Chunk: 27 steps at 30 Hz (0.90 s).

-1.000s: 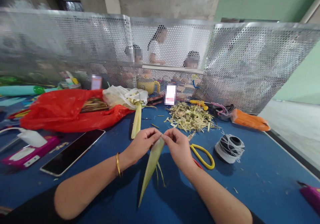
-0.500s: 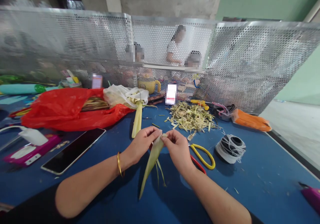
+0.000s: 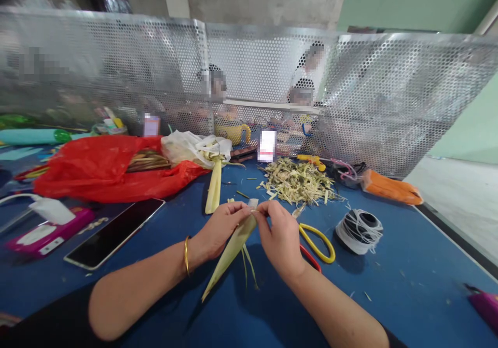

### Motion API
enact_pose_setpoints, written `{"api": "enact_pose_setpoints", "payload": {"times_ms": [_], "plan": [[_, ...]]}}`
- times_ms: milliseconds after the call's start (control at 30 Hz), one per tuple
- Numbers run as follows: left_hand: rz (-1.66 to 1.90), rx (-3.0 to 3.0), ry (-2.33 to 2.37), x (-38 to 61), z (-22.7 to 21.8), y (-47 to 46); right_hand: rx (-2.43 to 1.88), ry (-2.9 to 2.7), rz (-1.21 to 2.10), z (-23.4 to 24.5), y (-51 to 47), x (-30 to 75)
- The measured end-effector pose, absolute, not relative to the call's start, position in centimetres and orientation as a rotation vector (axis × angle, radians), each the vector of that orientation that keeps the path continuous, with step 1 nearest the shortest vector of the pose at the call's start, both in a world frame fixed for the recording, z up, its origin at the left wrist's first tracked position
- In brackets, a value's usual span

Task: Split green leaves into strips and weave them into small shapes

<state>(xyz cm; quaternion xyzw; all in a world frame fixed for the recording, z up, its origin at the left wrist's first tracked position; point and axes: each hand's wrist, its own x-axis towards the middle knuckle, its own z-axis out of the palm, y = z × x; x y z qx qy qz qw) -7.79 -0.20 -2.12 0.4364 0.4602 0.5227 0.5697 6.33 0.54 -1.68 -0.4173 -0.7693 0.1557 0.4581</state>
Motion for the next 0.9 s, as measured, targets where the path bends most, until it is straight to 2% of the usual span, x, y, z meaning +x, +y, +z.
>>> {"api": "enact_pose_setpoints", "payload": {"times_ms": [100,300,367,600,667,900], "plan": [[1.246,1.028,1.089,-7.8,-2.2,-0.1,-1.030,-1.890,0.388,-1.8,0.5,6.2],[1.293,1.160,1.193,-7.9,-2.6,0.1,-1.112,-1.652,0.921,-2.6,1.1,5.5],[1.293,1.220,1.223,-7.9,-2.7,0.1,-1.125,-1.675,0.876,-2.6,1.0,5.5],[1.277,1.289,1.260,-7.9,-2.8,0.0,-1.097,-1.904,0.419,-2.0,0.1,5.9],[1.299,1.300,1.264,-8.0,-2.8,0.1,-1.076,-1.917,0.392,-1.9,0.0,5.9],[1.328,1.258,1.278,-8.0,-2.9,0.2,-1.132,-1.672,0.915,-2.3,0.6,5.3]]}}
